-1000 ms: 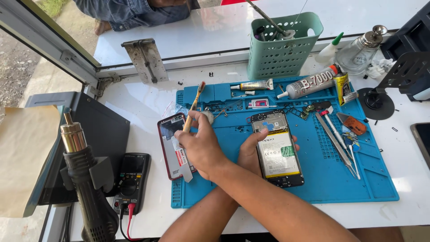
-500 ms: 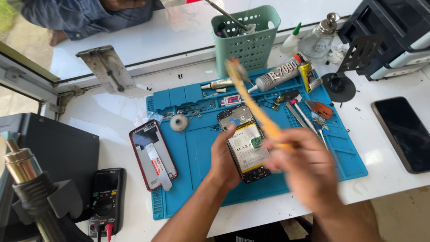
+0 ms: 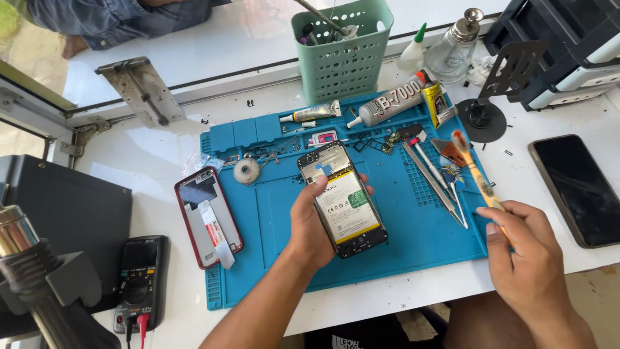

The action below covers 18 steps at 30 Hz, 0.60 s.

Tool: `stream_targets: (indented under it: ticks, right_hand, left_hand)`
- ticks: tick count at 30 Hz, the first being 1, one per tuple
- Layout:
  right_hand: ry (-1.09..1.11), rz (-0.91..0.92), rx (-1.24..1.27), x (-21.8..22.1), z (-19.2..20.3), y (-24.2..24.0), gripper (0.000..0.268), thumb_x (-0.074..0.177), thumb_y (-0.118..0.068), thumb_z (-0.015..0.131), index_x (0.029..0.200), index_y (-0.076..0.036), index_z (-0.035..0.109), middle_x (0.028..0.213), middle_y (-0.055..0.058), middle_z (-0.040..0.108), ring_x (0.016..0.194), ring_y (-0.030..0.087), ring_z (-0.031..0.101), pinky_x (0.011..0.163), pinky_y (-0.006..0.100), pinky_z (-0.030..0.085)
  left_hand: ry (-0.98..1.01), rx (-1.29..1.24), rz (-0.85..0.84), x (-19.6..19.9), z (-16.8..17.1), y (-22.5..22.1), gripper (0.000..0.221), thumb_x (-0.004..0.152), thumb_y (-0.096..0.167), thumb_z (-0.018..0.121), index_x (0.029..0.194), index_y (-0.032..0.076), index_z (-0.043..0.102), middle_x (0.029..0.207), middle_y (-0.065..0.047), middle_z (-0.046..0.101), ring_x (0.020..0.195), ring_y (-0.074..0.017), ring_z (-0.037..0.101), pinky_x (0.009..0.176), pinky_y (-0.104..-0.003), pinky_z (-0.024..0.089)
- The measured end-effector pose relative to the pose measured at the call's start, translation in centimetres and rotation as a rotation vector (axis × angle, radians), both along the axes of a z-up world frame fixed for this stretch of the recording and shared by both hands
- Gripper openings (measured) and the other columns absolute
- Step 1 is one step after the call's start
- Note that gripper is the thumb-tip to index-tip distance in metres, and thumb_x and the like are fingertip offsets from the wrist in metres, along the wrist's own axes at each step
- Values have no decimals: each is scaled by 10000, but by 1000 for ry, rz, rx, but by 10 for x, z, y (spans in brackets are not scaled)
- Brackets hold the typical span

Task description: Cleaning the internal components of a disassembled smartphone using a toothbrush

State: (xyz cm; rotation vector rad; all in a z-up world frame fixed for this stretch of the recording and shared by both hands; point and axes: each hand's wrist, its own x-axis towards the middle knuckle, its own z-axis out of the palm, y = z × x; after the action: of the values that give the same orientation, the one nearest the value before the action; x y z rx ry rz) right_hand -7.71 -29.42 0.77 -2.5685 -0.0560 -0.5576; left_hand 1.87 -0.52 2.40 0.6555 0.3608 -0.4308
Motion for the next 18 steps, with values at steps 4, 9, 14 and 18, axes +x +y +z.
stream_targets:
  ticks: [4,9,14,18]
  right_hand:
    - [-2,76,4,5,-2,-1,281,1018,-45,576,1259,-23,720,1308,197,614,1212,317,625,986,422,557]
    - [9,88,13,8,1,0,364,986,-57,608,1331,46,667,1325,212,657,1265,342,619,1045,450,548]
    - [27,-23,14,9,5,5,357,999,-89,633,1330,35,684,1310,193,693,1220,319,629,830,422,562]
    - [38,-32,19,8,3,4,373,986,-91,651,1333,41,686,1316,196,694,1232,321,636,871,417,547]
  left_hand:
    - [2,-18,-9,2,-3,-1,600,880,413,545,1369,68,581,1231,-193,715,1021,-336,713,839,-438,574]
    - [-21,-21,-13,2,-5,-2,584,898,411,526,1353,50,584,1212,-204,718,1010,-340,715,833,-444,577]
    - [-55,-7,-37,1,-5,0,592,885,450,548,1331,65,612,1212,-194,724,1021,-350,722,803,-452,579]
    - [-66,-17,-61,1,-7,-1,613,875,460,560,1355,80,594,1200,-188,723,1021,-337,719,800,-443,581]
